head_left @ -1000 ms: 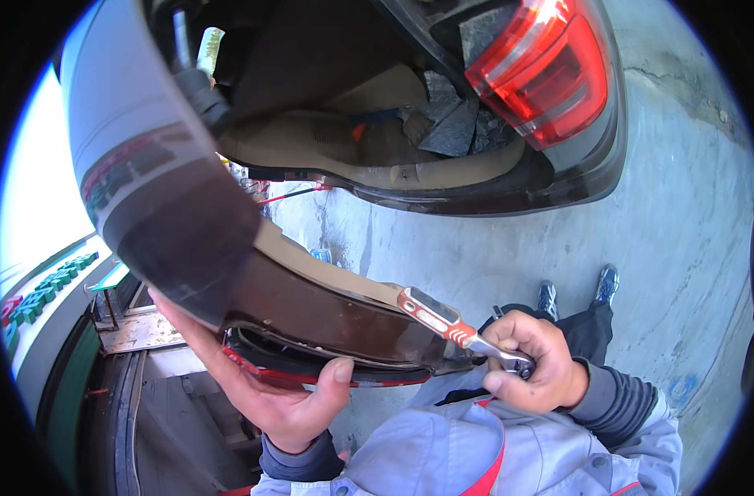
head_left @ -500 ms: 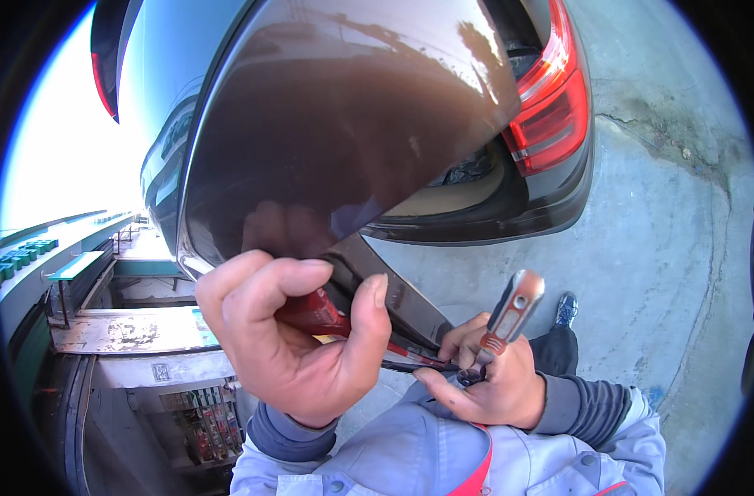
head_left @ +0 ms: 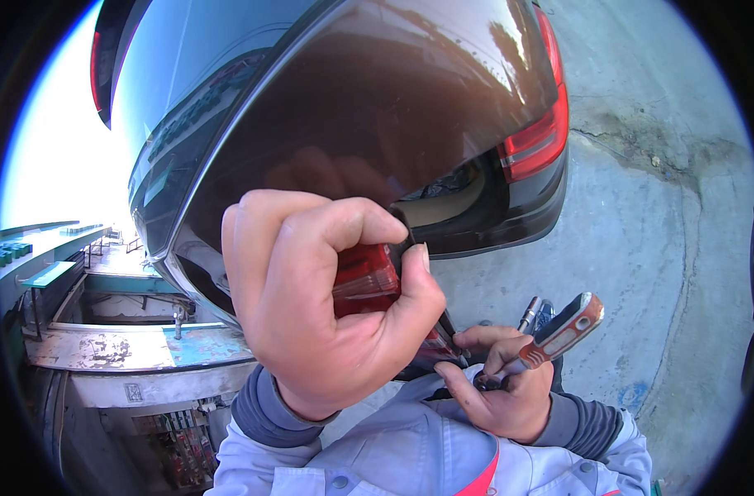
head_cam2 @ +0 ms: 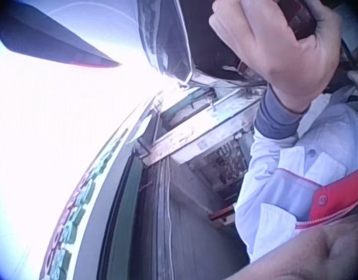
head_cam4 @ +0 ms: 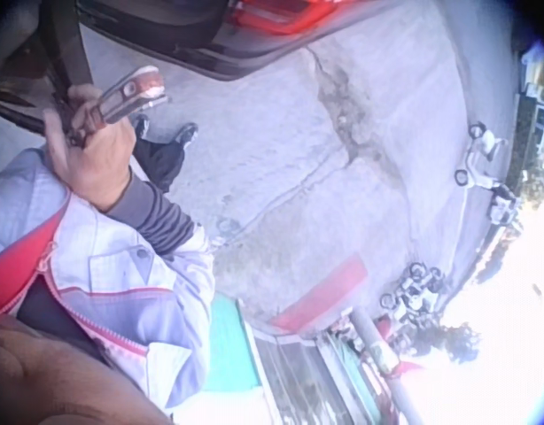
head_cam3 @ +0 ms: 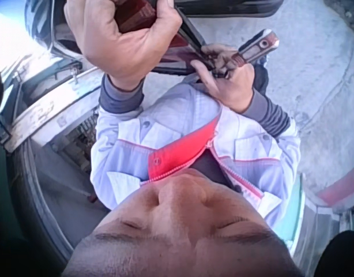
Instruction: The person removes the right taillight from a brown car, then reinstalls it using a ratchet. They tighten the fasteners and check the fit before closing the trunk.
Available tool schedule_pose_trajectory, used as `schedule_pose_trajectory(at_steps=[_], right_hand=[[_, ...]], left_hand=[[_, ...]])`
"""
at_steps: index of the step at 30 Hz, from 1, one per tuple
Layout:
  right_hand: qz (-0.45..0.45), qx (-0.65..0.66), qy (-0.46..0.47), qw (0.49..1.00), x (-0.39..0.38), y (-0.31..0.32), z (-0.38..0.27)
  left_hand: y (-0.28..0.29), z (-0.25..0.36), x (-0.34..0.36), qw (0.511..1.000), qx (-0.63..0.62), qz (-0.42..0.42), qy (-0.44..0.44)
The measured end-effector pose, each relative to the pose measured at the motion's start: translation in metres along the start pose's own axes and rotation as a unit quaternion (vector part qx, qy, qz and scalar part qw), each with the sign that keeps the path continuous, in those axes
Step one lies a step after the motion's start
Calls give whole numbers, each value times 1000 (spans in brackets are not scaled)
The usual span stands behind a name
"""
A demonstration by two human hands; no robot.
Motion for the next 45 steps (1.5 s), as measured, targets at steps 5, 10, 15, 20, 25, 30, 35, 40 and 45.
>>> schedule_pose_trajectory(at_steps=[5, 10, 15, 20, 25, 30, 35, 40, 45], right_hand=[[9, -16, -12, 1000, 0, 1, -5], [24, -6, -34, 999, 5, -2, -6], [35, 14, -48, 998, 6, -7, -2], [32, 24, -40, 998, 3, -5, -1], [2, 0, -25, 1000, 7, 2, 3], [-26, 40, -59, 997, 18, 5, 18], [-83, 127, -135, 979, 17, -4, 26], [-77, 166, -150, 972, 14, -7, 22], [-82, 197, -158, 964, 19, -7, 22]], left_hand=[[-3, -1, 0, 1000, -12, 16, 6], [-2, -1, 0, 1000, -13, 22, 1], [-2, -2, 0, 1000, -13, 25, -1], [-2, -1, -1, 1000, -7, 28, 1], [-6, -2, -7, 999, 19, 33, -22], [3, -1, -21, 994, 45, 63, -79], [9, -10, -36, 981, 185, -14, -61], [-2, -23, -33, 972, 226, -27, -60], [-5, -29, -23, 973, 218, -17, -75]])
Point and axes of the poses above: each hand's wrist, its own x-axis towards the middle knuckle, its own y-axis out of the back of the hand, z = x × y, the point moved 3 cm from there along x, towards the middle knuckle, and after that the axes turned 11 degrees about -y, right-handed, at the moved point
